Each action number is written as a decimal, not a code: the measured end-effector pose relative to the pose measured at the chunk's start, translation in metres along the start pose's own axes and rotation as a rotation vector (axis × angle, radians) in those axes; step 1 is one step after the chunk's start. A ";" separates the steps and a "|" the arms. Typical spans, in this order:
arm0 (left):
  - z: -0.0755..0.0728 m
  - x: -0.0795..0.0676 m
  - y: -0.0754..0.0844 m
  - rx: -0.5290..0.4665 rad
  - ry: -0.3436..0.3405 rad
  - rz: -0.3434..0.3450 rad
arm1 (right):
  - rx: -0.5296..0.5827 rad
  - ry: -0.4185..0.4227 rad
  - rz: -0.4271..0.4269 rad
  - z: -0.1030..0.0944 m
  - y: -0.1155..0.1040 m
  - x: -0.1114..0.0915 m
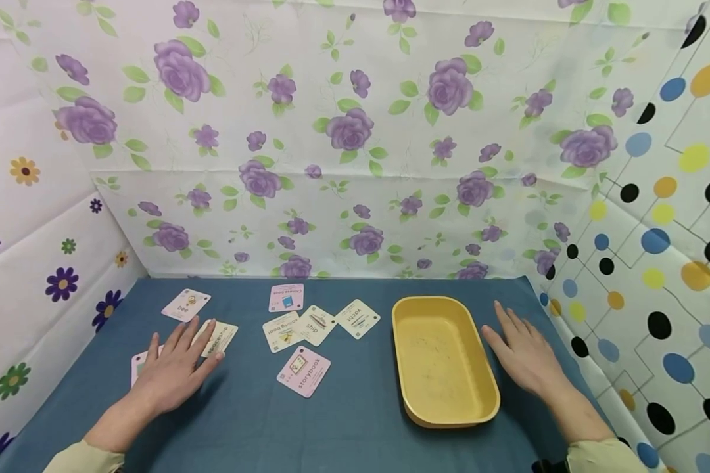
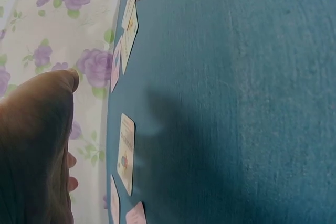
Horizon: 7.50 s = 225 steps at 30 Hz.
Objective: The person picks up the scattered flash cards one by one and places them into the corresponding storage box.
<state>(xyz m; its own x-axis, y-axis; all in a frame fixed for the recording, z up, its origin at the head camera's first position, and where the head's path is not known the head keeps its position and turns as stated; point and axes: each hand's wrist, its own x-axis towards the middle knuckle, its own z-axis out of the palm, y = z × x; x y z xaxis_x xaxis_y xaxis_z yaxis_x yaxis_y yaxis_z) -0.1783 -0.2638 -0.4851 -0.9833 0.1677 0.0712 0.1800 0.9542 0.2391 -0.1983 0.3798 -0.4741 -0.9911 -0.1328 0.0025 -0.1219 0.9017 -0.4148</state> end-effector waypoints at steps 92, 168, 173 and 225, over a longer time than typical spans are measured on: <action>0.019 0.023 0.104 -0.165 -0.110 0.131 | 0.764 -0.552 0.263 -0.015 -0.024 0.001; 0.046 0.053 0.113 -0.241 -0.070 0.140 | 0.849 -0.580 0.254 -0.013 -0.019 -0.002; 0.042 0.054 0.111 -0.376 -0.101 0.094 | 0.854 -0.577 0.254 -0.012 -0.019 -0.002; 0.016 0.070 0.150 -0.812 -0.089 0.215 | 0.922 -0.591 0.262 -0.014 -0.015 -0.001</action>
<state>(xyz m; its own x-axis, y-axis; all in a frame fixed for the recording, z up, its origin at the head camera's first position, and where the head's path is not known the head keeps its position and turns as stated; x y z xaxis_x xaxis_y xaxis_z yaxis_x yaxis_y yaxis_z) -0.2202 -0.1046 -0.4599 -0.9178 0.3764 0.1264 0.2941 0.4307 0.8532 -0.1958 0.3722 -0.4550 -0.7701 -0.3787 -0.5133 0.4148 0.3140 -0.8540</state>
